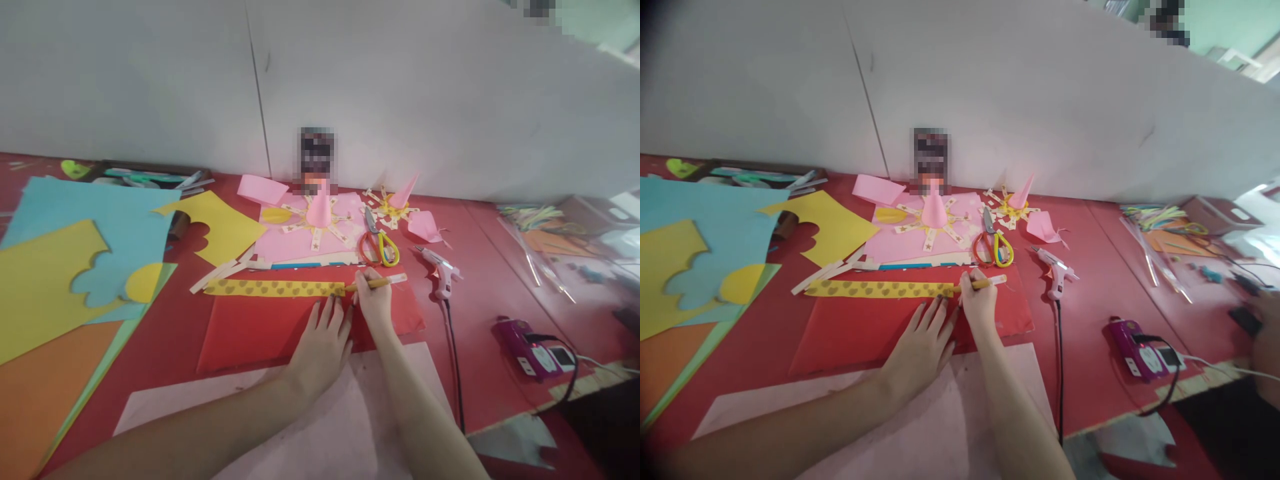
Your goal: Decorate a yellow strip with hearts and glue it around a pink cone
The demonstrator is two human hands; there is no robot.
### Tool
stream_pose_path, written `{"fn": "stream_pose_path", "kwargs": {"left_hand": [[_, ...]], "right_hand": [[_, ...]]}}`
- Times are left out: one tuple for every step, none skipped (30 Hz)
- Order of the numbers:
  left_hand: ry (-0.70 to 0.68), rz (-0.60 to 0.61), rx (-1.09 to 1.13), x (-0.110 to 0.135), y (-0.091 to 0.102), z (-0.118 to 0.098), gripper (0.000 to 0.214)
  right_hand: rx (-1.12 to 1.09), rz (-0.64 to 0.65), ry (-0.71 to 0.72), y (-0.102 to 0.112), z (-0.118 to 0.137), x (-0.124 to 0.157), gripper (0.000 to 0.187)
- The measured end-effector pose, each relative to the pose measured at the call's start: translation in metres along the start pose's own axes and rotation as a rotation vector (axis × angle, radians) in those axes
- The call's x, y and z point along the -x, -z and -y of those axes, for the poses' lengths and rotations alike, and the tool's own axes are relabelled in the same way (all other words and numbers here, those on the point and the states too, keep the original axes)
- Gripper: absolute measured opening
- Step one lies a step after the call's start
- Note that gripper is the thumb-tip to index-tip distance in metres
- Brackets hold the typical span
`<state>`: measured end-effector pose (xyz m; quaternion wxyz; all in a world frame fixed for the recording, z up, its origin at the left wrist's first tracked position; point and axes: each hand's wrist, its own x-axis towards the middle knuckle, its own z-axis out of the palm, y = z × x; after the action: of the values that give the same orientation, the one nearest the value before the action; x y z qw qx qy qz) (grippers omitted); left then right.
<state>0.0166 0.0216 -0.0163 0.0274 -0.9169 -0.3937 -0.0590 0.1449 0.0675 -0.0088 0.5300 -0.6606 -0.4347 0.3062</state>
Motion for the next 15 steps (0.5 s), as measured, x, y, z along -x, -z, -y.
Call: {"fn": "stream_pose_path", "kwargs": {"left_hand": [[-0.002,-0.001,-0.002,0.0001,-0.0002,0.0001,0.048],[-0.003,-0.002,-0.003,0.0002,-0.0004,0.0003,0.048],[-0.003,-0.001,-0.002,0.0002,-0.0004,0.0004,0.048],[-0.002,0.001,0.001,0.0003,-0.0003,0.0005,0.048],[-0.001,0.002,0.005,0.0004,-0.0002,0.0005,0.048],[0.001,0.002,0.009,0.0005,0.0,0.0004,0.048],[0.002,0.001,0.01,0.0006,0.0003,0.0003,0.048],[0.001,0.001,0.008,0.0007,0.0004,0.0001,0.048],[0.0,-0.001,0.003,0.0008,0.0005,0.0,0.048],[-0.002,-0.003,-0.003,0.0009,0.0006,-0.0002,0.048],[-0.003,-0.004,-0.009,0.0009,0.0005,-0.0003,0.048],[-0.004,-0.006,-0.012,0.0009,0.0004,-0.0004,0.048],[-0.005,-0.007,-0.013,0.0008,0.0003,-0.0004,0.048],[-0.004,-0.006,-0.012,0.0006,0.0003,-0.0003,0.048],[-0.002,-0.005,-0.012,0.0004,0.0004,-0.0002,0.048]], "right_hand": [[-0.007,0.007,0.0,0.0001,0.0002,0.0,0.03],[-0.009,0.018,0.004,0.0001,0.0005,0.0,0.03],[-0.005,0.027,0.01,0.0002,0.0008,0.0,0.031],[0.003,0.028,0.015,0.0003,0.0011,0.0001,0.032],[0.012,0.022,0.018,0.0003,0.0013,0.0001,0.032],[0.019,0.012,0.017,0.0002,0.0014,0.0001,0.032],[0.022,0.005,0.016,0.0001,0.0014,0.0001,0.032],[0.021,0.0,0.014,0.0,0.0013,-0.0001,0.032],[0.016,0.001,0.014,-0.0001,0.0011,-0.0002,0.032],[0.012,0.006,0.015,-0.0003,0.0009,-0.0004,0.031],[0.011,0.007,0.015,-0.0004,0.0006,-0.0006,0.031],[0.01,0.003,0.015,-0.0005,0.0004,-0.0008,0.031],[0.012,0.0,0.014,-0.0005,0.0002,-0.0009,0.031],[0.014,-0.004,0.013,-0.0005,0.0,-0.0009,0.031],[0.014,-0.005,0.013,-0.0004,-0.0001,-0.0009,0.03]]}}
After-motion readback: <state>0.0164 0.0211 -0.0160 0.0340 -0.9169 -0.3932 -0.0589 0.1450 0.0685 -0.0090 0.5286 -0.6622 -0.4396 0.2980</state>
